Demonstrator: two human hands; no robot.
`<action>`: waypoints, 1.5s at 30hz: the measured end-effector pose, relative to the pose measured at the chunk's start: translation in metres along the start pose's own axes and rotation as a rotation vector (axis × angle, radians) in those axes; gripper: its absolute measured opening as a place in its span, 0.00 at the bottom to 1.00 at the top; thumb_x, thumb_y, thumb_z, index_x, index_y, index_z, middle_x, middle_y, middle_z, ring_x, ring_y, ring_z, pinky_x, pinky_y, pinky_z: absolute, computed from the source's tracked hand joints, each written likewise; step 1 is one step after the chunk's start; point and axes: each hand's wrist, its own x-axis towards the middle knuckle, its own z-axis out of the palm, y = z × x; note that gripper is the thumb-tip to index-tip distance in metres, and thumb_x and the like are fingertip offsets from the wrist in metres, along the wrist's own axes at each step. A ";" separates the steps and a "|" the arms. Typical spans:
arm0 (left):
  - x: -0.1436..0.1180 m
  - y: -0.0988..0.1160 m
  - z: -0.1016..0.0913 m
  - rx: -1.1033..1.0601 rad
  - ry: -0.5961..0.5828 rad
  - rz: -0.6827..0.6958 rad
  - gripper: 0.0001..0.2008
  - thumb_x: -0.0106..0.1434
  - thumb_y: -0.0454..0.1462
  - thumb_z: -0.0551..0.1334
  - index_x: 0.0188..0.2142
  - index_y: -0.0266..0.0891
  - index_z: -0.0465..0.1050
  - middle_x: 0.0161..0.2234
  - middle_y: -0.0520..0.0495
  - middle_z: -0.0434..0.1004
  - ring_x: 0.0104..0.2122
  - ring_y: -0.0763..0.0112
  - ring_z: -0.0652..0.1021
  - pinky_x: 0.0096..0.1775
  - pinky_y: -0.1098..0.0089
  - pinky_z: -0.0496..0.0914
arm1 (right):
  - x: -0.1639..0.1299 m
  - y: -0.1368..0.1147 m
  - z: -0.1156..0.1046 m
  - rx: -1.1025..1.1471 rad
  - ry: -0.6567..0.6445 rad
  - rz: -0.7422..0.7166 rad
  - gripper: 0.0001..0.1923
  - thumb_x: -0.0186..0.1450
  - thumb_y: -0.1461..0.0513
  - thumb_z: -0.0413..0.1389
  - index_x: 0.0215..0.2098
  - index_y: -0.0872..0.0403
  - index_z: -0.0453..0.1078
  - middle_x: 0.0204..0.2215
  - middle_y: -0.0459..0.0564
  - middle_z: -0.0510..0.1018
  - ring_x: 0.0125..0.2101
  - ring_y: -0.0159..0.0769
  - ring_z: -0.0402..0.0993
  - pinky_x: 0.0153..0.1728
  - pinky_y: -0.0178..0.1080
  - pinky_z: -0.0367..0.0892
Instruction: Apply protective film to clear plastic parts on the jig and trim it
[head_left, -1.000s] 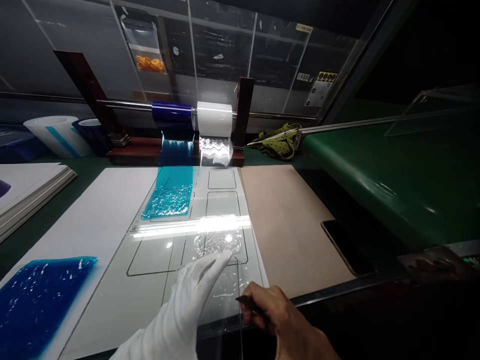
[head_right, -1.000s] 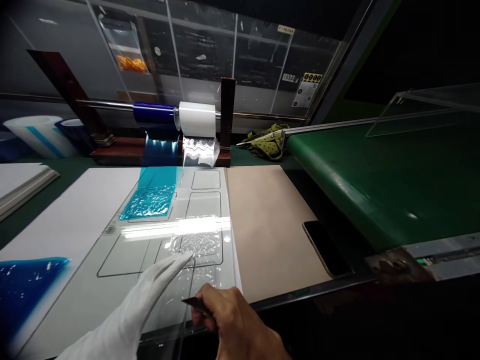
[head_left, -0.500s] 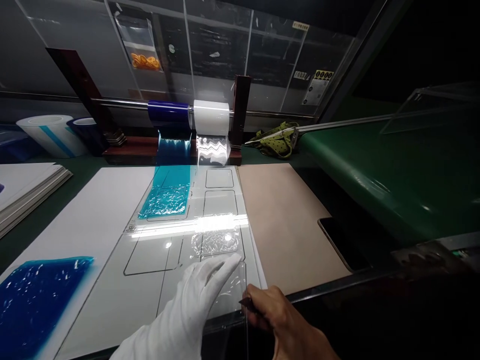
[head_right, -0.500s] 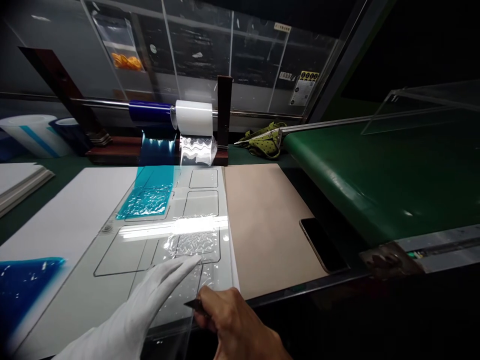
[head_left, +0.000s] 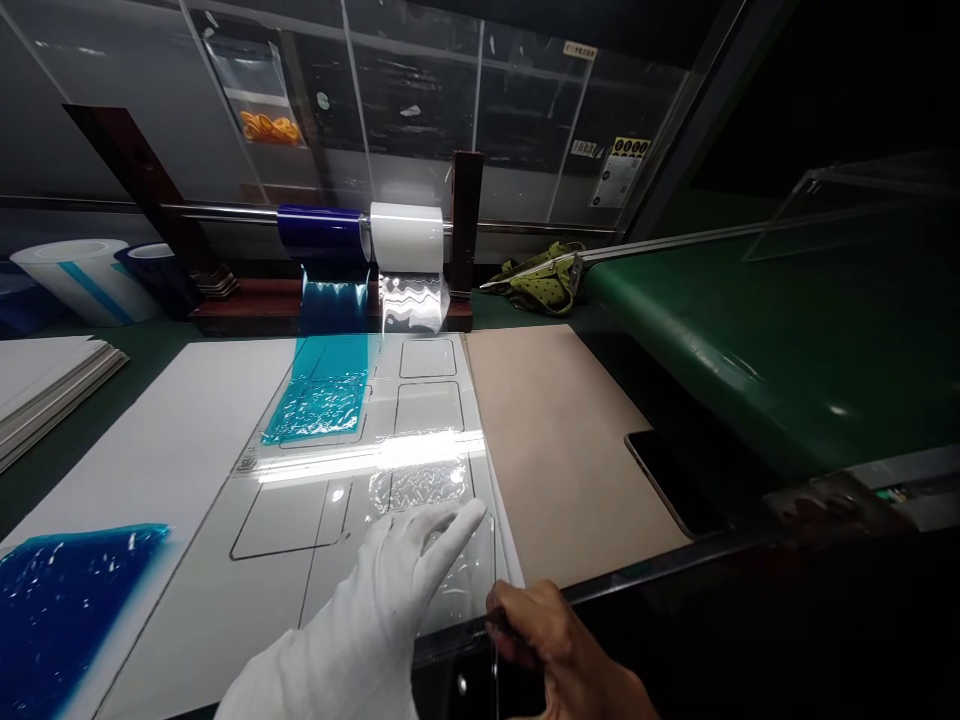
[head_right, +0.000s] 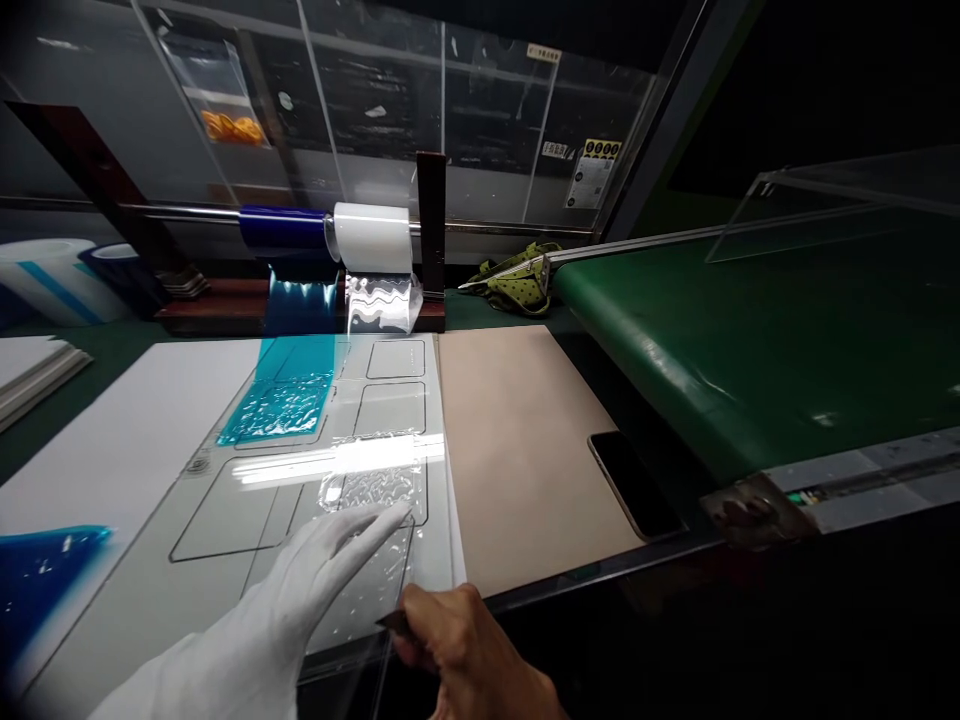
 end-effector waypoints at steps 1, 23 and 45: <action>0.001 0.003 -0.002 0.014 0.004 0.001 0.43 0.62 0.26 0.51 0.66 0.62 0.28 0.54 0.48 0.70 0.50 0.60 0.74 0.50 0.57 0.69 | -0.004 0.002 0.000 -0.025 0.017 0.004 0.31 0.50 0.34 0.58 0.26 0.51 0.58 0.22 0.42 0.64 0.23 0.29 0.60 0.21 0.28 0.63; 0.024 0.014 -0.001 0.657 0.039 -0.652 0.57 0.43 0.54 0.65 0.66 0.25 0.47 0.59 0.22 0.58 0.45 0.36 0.69 0.39 0.45 0.65 | 0.019 0.013 -0.028 -0.915 0.461 -0.132 0.44 0.61 0.48 0.57 0.67 0.61 0.49 0.56 0.64 0.70 0.55 0.55 0.67 0.50 0.55 0.70; -0.027 -0.074 -0.039 0.324 0.331 -0.793 0.62 0.46 0.64 0.60 0.68 0.36 0.30 0.63 0.27 0.49 0.58 0.34 0.63 0.50 0.41 0.66 | 0.169 0.012 -0.078 -0.801 -0.021 -0.357 0.60 0.56 0.61 0.62 0.69 0.58 0.22 0.66 0.69 0.51 0.66 0.56 0.46 0.63 0.67 0.36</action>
